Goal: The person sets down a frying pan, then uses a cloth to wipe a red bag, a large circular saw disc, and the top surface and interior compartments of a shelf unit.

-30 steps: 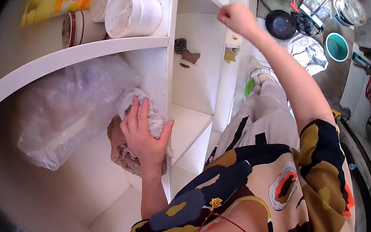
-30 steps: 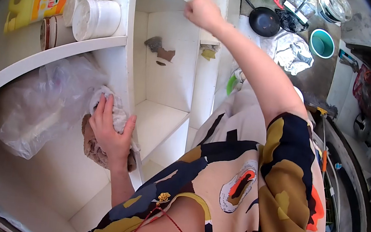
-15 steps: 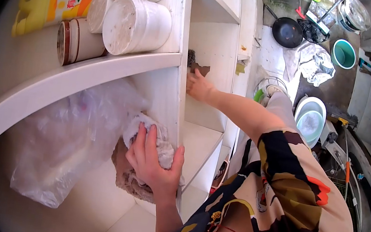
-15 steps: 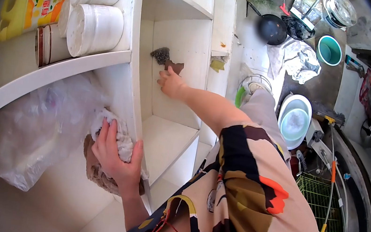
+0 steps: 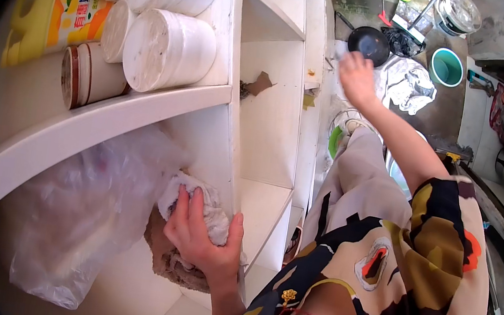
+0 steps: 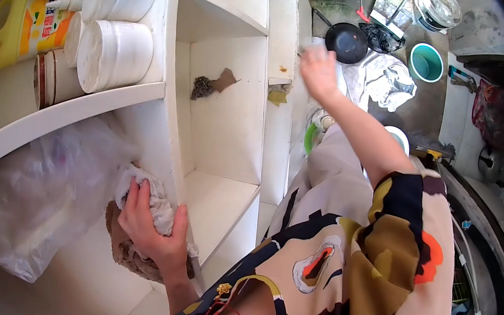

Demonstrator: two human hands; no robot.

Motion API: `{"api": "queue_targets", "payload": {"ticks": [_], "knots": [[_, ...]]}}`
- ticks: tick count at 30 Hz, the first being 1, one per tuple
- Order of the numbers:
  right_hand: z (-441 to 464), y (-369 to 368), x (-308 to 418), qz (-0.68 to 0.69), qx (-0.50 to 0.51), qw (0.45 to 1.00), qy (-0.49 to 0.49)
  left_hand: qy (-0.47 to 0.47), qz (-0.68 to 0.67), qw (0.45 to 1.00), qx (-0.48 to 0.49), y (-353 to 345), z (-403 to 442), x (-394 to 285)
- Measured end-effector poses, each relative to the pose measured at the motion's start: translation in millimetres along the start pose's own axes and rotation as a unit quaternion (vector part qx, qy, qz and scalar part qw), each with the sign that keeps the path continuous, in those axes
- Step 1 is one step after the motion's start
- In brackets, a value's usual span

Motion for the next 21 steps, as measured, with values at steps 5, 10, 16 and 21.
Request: {"api": "queue_targets", "payload": {"ticks": [5, 10, 16, 21], "knots": [[15, 39, 52, 0.125, -0.085, 0.980, 0.129, 0.008, -0.011, 1.000, 0.014, 2, 2, -3], [37, 11, 189, 0.226, -0.038, 0.954, 0.193, -0.004, 0.001, 1.000, 0.016, 2, 0, -3], [45, -38, 200, 0.181, 0.054, 0.973, 0.129, 0.007, -0.002, 1.000, 0.010, 3, -2, -2], [14, -22, 95, 0.240, 0.024, 0.966, 0.097, 0.008, -0.001, 1.000, 0.016, 3, -1, -1]]}}
Point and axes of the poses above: each hand's wrist, its own z-axis towards the middle knuckle, its own y-axis out of the back of the hand, x = y × z, the point moved 9 cm from there along z, towards the middle knuckle, and after that the axes turned 5 degrees about -y, right-handed, at the moved point
